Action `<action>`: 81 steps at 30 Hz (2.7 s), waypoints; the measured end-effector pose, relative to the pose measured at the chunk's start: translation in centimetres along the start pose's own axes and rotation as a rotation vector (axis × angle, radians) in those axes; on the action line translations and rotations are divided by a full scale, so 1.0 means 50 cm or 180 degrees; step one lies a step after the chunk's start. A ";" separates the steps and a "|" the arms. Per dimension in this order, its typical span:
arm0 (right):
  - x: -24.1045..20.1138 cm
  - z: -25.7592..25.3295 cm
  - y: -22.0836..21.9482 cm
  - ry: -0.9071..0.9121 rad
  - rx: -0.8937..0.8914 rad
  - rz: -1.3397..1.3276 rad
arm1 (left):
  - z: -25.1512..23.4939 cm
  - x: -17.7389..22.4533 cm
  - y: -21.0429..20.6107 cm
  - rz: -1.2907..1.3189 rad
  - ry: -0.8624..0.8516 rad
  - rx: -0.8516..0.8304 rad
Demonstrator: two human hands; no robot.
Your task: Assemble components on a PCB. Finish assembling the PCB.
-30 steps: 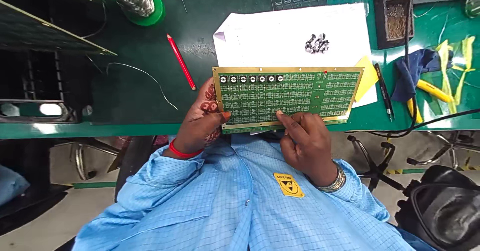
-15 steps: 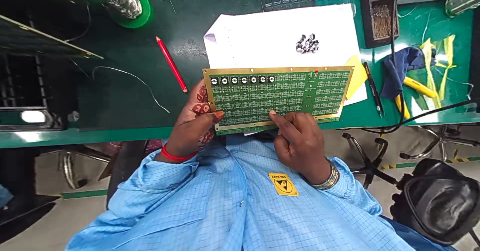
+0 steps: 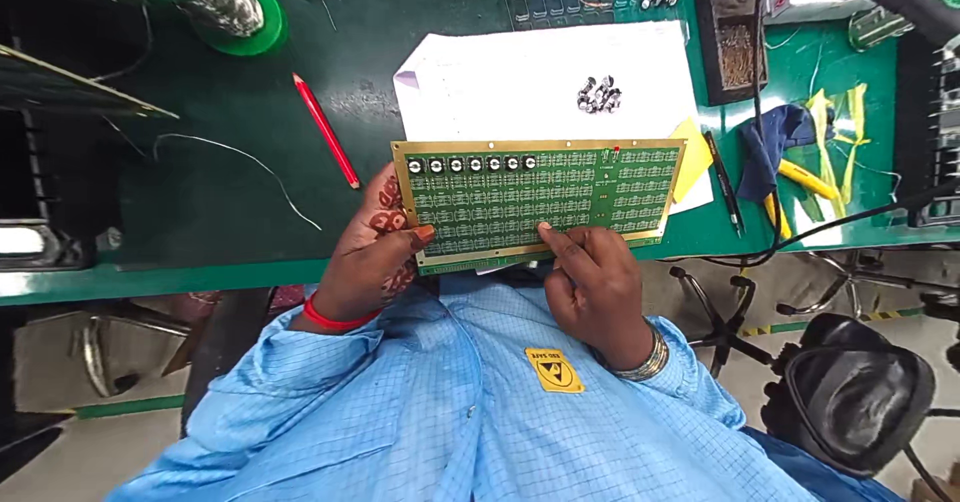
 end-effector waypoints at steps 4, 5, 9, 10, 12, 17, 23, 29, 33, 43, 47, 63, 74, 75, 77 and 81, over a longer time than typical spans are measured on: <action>0.010 0.002 0.004 -0.0055 0.0040 0.0062 | 0.002 0.000 0.000 -0.0010 0.0025 0.0063; 0.013 0.003 0.005 -0.0072 0.0056 0.0081 | 0.002 0.000 0.001 -0.0019 0.0037 0.0083; 0.024 0.004 0.011 -0.0183 0.0125 0.0118 | 0.001 0.001 0.000 -0.0023 0.0056 0.0094; 0.027 0.005 0.013 -0.0208 0.0138 0.0136 | 0.001 0.001 0.000 -0.0026 0.0061 0.0099; 0.032 0.006 0.015 -0.0232 0.0156 0.0172 | 0.002 0.001 -0.001 -0.0021 0.0076 0.0111; 0.038 0.006 0.019 -0.0324 0.0184 0.0227 | 0.003 -0.001 0.002 -0.0040 0.0076 0.0101; 0.042 0.008 0.019 -0.0380 0.0242 0.0249 | 0.001 -0.001 0.002 0.0064 0.0056 0.0022; 0.039 0.008 0.018 -0.0373 0.0228 0.0219 | 0.001 -0.001 0.005 0.0064 0.0089 -0.0022; 0.035 0.007 0.015 -0.0328 0.0190 0.0240 | 0.000 0.000 0.002 0.0120 0.0094 -0.0004; 0.025 0.003 0.010 -0.0272 0.0112 0.0185 | -0.001 -0.001 0.002 0.0099 0.0064 -0.0021; 0.022 0.002 0.007 -0.0233 0.0085 0.0164 | 0.000 0.000 0.002 0.0067 0.0095 0.0001; 0.018 0.001 0.004 -0.0191 0.0065 0.0153 | 0.001 0.001 0.002 0.0082 0.0118 0.0028; 0.043 0.007 0.019 -0.0458 0.0287 0.0265 | 0.003 -0.001 0.003 0.0003 0.0027 0.0056; 0.045 0.007 0.021 -0.0478 0.0301 0.0270 | 0.003 -0.002 0.003 0.0013 0.0017 0.0041; 0.047 0.008 0.021 -0.0480 0.0321 0.0275 | 0.002 -0.001 0.003 0.0028 0.0001 0.0017; 0.048 0.008 0.018 -0.0467 0.0345 0.0244 | 0.000 -0.001 0.002 0.0025 0.0002 0.0032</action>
Point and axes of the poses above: each hand's wrist, its own z-axis away from the middle knuckle, its own y-axis out of the back of the hand, x = y × z, the point moved 2 cm from there along -z, towards the middle knuckle, and after that the axes turned 9 degrees about z, right-handed, at the moved point
